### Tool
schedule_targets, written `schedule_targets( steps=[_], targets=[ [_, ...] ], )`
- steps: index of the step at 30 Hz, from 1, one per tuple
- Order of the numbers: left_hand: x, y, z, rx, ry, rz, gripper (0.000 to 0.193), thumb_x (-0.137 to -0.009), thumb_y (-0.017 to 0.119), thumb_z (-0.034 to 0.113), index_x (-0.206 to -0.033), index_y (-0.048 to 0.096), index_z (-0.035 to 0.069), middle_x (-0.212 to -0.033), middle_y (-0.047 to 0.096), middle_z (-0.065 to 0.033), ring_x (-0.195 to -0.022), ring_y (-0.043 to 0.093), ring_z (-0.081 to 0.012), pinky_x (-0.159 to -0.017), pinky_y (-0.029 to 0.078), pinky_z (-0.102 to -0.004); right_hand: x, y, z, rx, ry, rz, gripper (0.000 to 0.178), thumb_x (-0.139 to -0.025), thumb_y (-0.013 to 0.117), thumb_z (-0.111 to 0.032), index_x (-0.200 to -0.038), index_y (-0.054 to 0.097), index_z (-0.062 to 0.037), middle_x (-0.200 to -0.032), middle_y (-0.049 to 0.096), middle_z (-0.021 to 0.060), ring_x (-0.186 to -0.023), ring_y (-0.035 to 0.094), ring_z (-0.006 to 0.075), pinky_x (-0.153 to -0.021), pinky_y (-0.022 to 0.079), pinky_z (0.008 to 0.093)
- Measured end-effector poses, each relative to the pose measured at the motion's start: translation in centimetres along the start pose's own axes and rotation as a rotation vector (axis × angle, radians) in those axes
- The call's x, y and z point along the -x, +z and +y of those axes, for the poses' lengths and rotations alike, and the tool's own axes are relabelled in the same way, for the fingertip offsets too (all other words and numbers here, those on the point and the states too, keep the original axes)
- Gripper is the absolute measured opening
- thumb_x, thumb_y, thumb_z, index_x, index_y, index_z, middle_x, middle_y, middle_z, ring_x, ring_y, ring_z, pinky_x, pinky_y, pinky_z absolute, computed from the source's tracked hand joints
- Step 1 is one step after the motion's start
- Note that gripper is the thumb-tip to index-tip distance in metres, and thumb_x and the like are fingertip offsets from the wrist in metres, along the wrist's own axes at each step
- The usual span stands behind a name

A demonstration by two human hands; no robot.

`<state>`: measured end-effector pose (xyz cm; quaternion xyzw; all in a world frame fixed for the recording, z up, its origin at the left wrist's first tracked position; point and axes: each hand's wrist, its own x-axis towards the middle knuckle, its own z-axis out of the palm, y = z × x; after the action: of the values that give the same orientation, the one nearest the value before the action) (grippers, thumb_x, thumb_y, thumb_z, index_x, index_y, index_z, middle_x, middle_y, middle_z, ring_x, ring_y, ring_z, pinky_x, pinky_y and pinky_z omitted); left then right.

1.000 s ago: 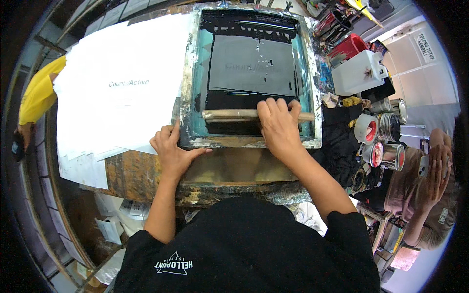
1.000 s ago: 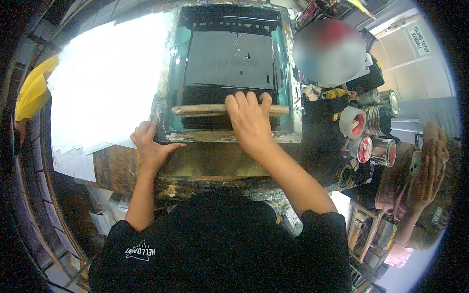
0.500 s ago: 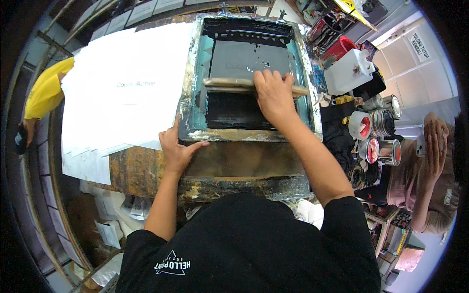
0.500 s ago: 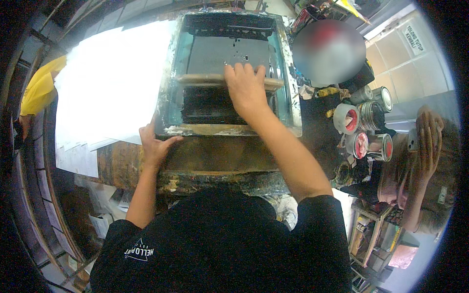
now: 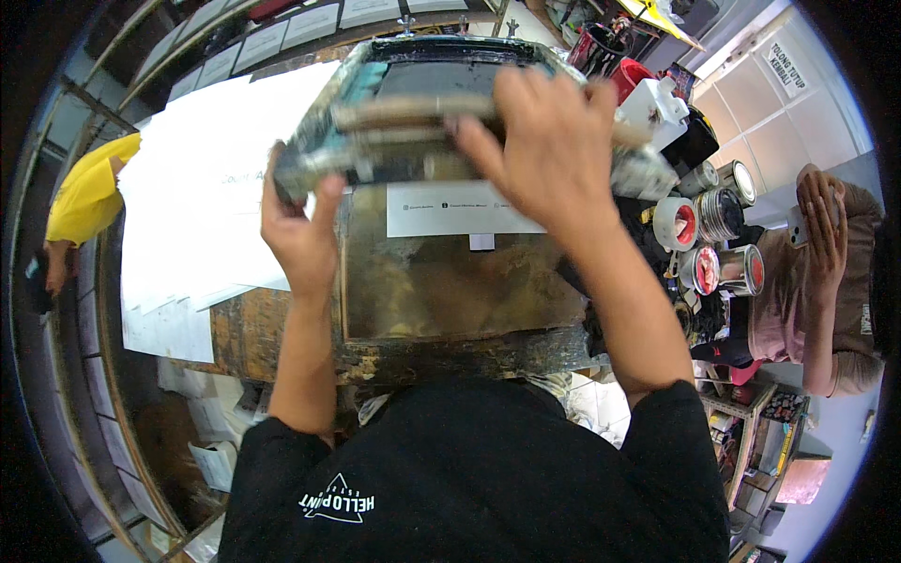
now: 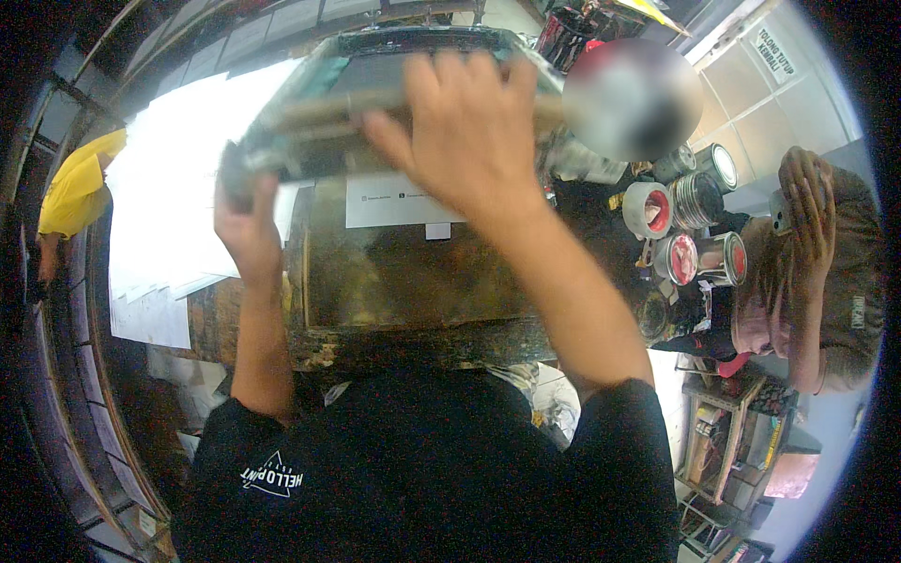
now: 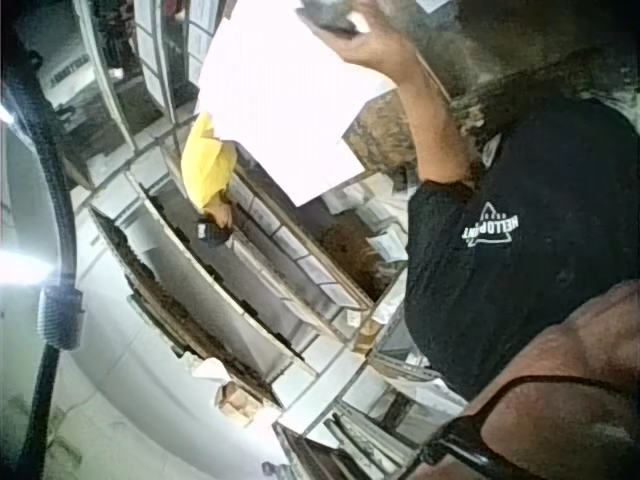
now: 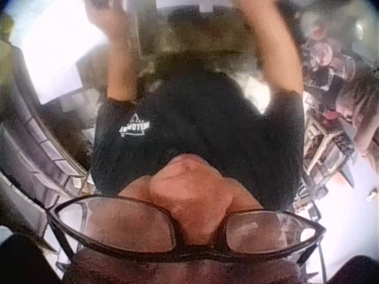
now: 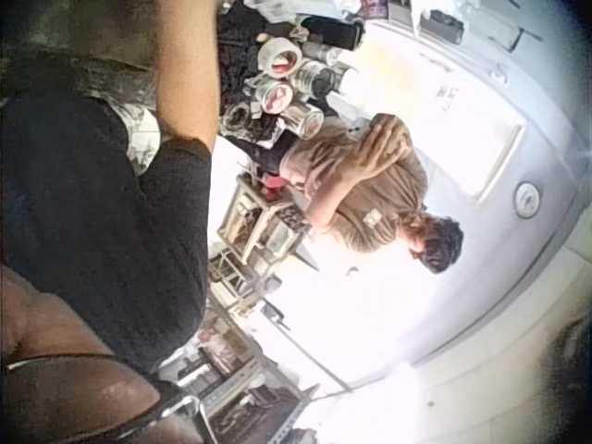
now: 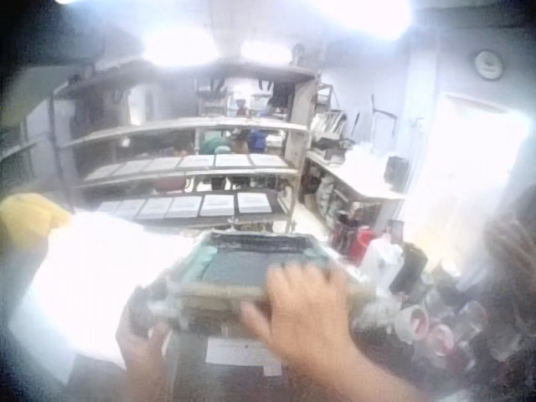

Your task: The person performs screen printing by placing a plastic sheet on a workbench, lowering a mesh frame, and using a squeegee to spread ink over a stencil. The person handles several plastic sheets and moves a stack of printed sheets to the side.

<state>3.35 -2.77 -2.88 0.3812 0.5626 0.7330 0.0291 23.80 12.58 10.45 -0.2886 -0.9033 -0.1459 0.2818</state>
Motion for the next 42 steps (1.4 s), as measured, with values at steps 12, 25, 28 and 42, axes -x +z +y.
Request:
schedule_targets(
  steps=[12,25,28,42],
  targets=[
    [-15.3,10.9,-25.3,-0.897,0.326,-0.480,0.054,-0.102,0.070,0.044,-0.138,0.070,0.003,-0.122,0.069,-0.0219,-0.114,0.066,-0.0374,-0.099,0.053,-0.0473,-11.6,-3.3,2.8,-0.146,0.163,-0.122,0.069,-0.107,0.049,-0.063,-0.076,0.067,-0.0042,-0.062,0.061,0.0047,-0.054,0.052,0.0146,-0.054,0.044,0.0332],
    [-15.9,10.4,-23.4,-0.680,0.485,-0.438,0.028,-0.103,0.067,0.032,-0.109,0.077,0.007,-0.106,0.074,-0.0220,-0.099,0.069,-0.0431,-0.086,0.055,-0.0520,-12.5,-4.1,-0.3,0.072,0.286,-0.112,0.067,-0.109,0.046,-0.061,-0.078,0.067,-0.0055,-0.063,0.059,0.0032,-0.055,0.052,0.0159,-0.053,0.047,0.0325],
    [-16.0,6.2,-19.7,-0.749,0.184,-0.334,0.028,-0.103,0.067,0.030,-0.109,0.075,0.003,-0.099,0.075,-0.0237,-0.093,0.070,-0.0458,-0.083,0.055,-0.0513,-12.0,-5.2,3.0,-0.177,0.127,-0.217,0.062,-0.109,0.048,-0.058,-0.080,0.066,-0.0063,-0.065,0.058,0.0024,-0.063,0.054,0.0147,-0.058,0.047,0.0307],
    [-5.1,-35.0,-7.5,-1.258,-0.197,0.487,0.033,-0.108,0.063,0.031,-0.113,0.074,0.000,-0.082,0.075,-0.0186,-0.072,0.072,-0.0311,-0.069,0.055,-0.0430,-8.8,-1.0,3.5,-0.048,-0.023,0.185,0.056,-0.101,0.063,-0.055,-0.095,0.069,0.0005,-0.085,0.070,0.0249,-0.087,0.066,0.0451,-0.082,0.045,0.0514]
  ],
)
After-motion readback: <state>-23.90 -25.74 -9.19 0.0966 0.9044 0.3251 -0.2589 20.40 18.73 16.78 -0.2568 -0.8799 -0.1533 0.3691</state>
